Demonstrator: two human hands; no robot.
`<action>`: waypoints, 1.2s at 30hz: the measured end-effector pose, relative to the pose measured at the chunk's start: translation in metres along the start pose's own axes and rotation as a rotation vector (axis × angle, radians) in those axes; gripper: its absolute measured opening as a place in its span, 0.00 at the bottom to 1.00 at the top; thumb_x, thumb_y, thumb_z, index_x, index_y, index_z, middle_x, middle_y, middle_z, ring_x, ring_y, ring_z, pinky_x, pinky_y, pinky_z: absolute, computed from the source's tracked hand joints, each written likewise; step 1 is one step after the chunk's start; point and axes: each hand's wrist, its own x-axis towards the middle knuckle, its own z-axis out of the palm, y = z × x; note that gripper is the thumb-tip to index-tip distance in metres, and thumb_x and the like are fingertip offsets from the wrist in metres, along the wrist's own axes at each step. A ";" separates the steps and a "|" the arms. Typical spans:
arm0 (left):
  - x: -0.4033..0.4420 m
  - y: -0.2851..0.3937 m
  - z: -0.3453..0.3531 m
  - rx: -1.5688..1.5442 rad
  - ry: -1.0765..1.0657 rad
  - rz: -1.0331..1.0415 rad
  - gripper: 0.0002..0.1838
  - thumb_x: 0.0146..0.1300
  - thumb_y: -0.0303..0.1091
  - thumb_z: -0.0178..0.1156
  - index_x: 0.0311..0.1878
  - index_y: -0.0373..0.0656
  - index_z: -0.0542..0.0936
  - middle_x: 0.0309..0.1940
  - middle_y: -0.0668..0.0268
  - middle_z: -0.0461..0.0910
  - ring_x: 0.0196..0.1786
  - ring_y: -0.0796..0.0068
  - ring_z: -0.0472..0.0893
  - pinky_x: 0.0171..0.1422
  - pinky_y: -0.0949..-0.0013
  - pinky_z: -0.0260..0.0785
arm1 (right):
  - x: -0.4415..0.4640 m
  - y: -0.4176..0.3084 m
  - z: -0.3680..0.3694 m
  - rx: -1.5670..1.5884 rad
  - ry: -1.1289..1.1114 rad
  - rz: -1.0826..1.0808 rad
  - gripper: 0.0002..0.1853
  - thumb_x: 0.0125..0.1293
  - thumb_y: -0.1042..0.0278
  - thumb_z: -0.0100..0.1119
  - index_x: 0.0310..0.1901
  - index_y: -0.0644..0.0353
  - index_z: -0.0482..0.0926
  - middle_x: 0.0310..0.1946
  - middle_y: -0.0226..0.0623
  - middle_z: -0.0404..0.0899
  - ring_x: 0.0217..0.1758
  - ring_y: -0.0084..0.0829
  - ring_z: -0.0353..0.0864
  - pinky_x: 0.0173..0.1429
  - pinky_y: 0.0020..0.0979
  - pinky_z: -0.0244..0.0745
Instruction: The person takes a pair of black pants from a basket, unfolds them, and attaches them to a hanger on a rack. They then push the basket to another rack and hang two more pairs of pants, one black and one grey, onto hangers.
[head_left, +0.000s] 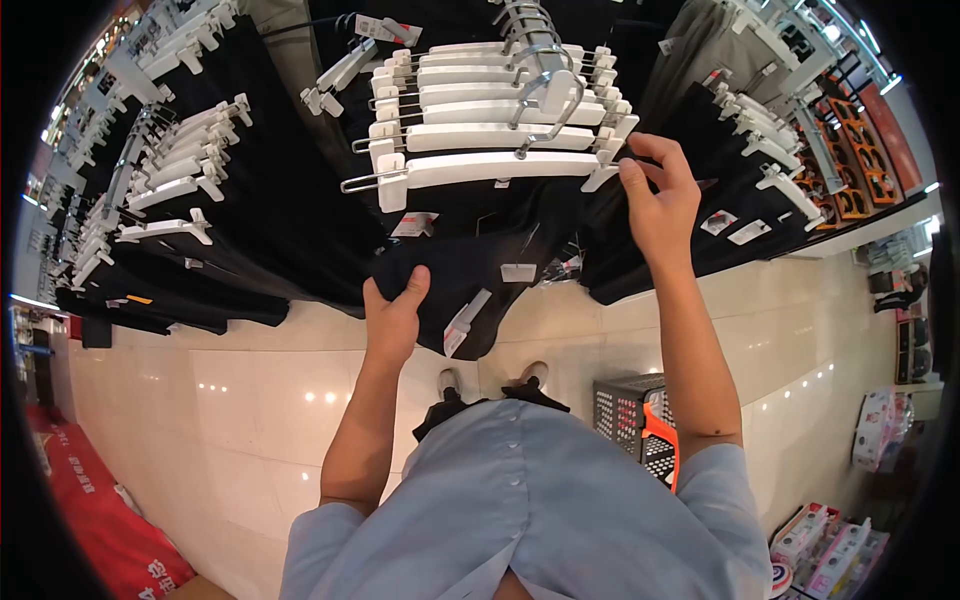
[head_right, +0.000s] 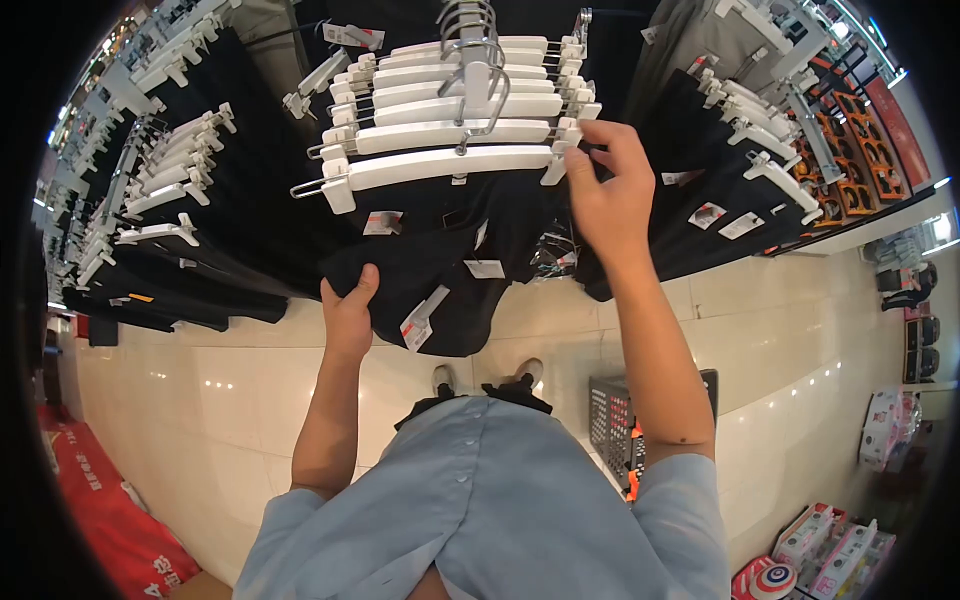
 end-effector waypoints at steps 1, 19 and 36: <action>0.003 0.000 -0.004 -0.010 -0.042 0.027 0.15 0.61 0.34 0.65 0.45 0.34 0.77 0.39 0.64 0.79 0.41 0.77 0.77 0.50 0.73 0.69 | -0.005 0.029 -0.002 0.058 -0.039 0.134 0.14 0.58 0.76 0.60 0.47 0.65 0.77 0.42 0.41 0.79 0.46 0.31 0.79 0.50 0.30 0.74; 0.002 0.029 -0.015 -0.067 -0.094 0.042 0.14 0.62 0.32 0.62 0.46 0.32 0.77 0.40 0.58 0.81 0.42 0.69 0.81 0.51 0.69 0.73 | -0.008 0.068 0.002 0.614 -0.516 0.492 0.13 0.63 0.73 0.58 0.49 0.66 0.76 0.38 0.27 0.76 0.42 0.18 0.73 0.50 0.22 0.68; -0.006 0.052 -0.023 -0.029 -0.152 -0.057 0.15 0.58 0.28 0.62 0.46 0.30 0.77 0.39 0.57 0.81 0.41 0.69 0.82 0.48 0.68 0.74 | -0.024 0.076 0.009 0.663 -0.379 0.544 0.14 0.65 0.69 0.57 0.49 0.67 0.77 0.37 0.30 0.79 0.38 0.18 0.75 0.44 0.21 0.71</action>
